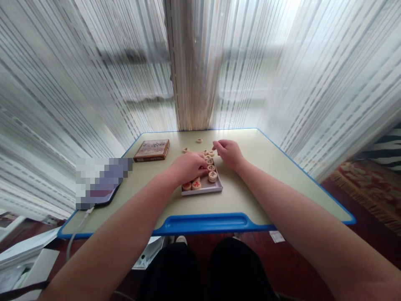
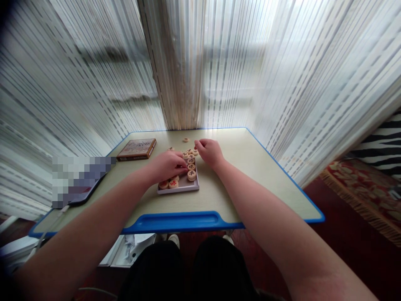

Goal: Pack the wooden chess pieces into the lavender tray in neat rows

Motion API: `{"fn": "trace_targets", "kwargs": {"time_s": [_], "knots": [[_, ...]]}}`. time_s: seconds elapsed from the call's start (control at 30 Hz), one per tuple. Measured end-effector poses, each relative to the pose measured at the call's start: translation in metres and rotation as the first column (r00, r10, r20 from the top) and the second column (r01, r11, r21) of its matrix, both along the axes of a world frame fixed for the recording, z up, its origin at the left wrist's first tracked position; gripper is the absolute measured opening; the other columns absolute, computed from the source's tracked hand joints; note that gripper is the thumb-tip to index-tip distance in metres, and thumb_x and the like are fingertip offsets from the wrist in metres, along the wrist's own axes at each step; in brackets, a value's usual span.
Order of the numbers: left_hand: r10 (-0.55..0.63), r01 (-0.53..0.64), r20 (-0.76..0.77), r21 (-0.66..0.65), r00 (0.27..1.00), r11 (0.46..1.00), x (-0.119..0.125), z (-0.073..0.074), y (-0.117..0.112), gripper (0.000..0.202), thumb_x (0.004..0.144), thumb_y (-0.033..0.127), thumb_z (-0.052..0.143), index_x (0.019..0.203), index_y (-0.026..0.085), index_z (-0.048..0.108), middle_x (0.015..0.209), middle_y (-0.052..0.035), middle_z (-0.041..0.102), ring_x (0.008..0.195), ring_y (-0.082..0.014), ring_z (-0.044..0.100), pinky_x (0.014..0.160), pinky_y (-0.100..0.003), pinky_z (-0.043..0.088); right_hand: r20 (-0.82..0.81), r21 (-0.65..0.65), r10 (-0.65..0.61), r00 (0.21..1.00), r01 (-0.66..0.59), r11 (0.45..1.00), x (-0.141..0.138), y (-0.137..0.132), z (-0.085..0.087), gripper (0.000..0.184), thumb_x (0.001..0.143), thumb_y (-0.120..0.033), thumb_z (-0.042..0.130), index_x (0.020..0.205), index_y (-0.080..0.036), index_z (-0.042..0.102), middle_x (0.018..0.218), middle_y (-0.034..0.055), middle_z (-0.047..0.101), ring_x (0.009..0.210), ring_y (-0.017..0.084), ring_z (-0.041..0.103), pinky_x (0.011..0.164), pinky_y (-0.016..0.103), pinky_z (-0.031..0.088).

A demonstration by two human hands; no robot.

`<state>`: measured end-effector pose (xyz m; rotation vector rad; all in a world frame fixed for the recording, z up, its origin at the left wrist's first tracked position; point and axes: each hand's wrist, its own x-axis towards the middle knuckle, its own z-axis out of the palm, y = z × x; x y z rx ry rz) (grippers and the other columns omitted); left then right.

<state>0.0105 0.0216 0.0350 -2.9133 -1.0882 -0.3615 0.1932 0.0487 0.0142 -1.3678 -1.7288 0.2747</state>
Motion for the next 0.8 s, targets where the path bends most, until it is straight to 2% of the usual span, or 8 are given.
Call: {"fn": "trace_targets", "kwargs": {"time_s": [0.3, 0.47, 0.7, 0.8], "knots": [[-0.047, 0.046, -0.044, -0.036, 0.998, 0.998, 0.0028, 0.0021, -0.0002, 0.019, 0.08, 0.024, 0.057, 0.08, 0.021, 0.076, 0.085, -0.0032, 0.071, 0.078, -0.0173, 0.062, 0.069, -0.026, 0.044, -0.003, -0.017, 0.003, 1.0, -0.003, 1.0, -0.0002, -0.0008, 0.0005, 0.04, 0.085, -0.038, 0.044, 0.063, -0.015, 0.068, 0.048, 0.0001, 0.055, 0.051, 0.012, 0.05, 0.057, 0.025, 0.035], [-0.055, 0.054, -0.029, -0.045, 0.998, 0.998, 0.0021, 0.0022, 0.0005, 0.02, 0.081, 0.026, 0.057, 0.08, 0.02, 0.076, 0.086, -0.0037, 0.07, 0.079, -0.0173, 0.062, 0.07, -0.026, 0.044, 0.007, -0.005, -0.003, 1.0, 0.003, 1.0, -0.0005, -0.0015, 0.0008, 0.04, 0.085, -0.038, 0.043, 0.064, -0.015, 0.068, 0.05, 0.0005, 0.057, 0.052, 0.012, 0.05, 0.057, 0.025, 0.035], [0.012, -0.012, 0.054, -0.013, 0.998, 1.0, -0.0033, 0.0027, 0.0029, 0.019, 0.081, 0.027, 0.058, 0.078, 0.019, 0.075, 0.081, -0.0042, 0.068, 0.073, -0.0163, 0.06, 0.067, -0.026, 0.044, 0.05, -0.014, -0.006, 0.999, 0.007, 1.0, -0.0005, 0.0001, 0.0, 0.039, 0.085, -0.038, 0.044, 0.064, -0.016, 0.068, 0.047, -0.0004, 0.054, 0.05, 0.012, 0.048, 0.055, 0.025, 0.034], [0.072, -0.077, 0.134, 0.027, 0.988, 0.997, -0.0066, 0.004, 0.0065, 0.023, 0.083, 0.03, 0.055, 0.077, 0.018, 0.074, 0.08, -0.0051, 0.067, 0.073, -0.0165, 0.06, 0.068, -0.028, 0.044, 0.06, -0.022, 0.0, 0.998, 0.001, 1.0, -0.0001, 0.0008, -0.0008, 0.039, 0.085, -0.038, 0.043, 0.065, -0.015, 0.068, 0.05, -0.0001, 0.056, 0.052, 0.012, 0.049, 0.057, 0.025, 0.035]]}}
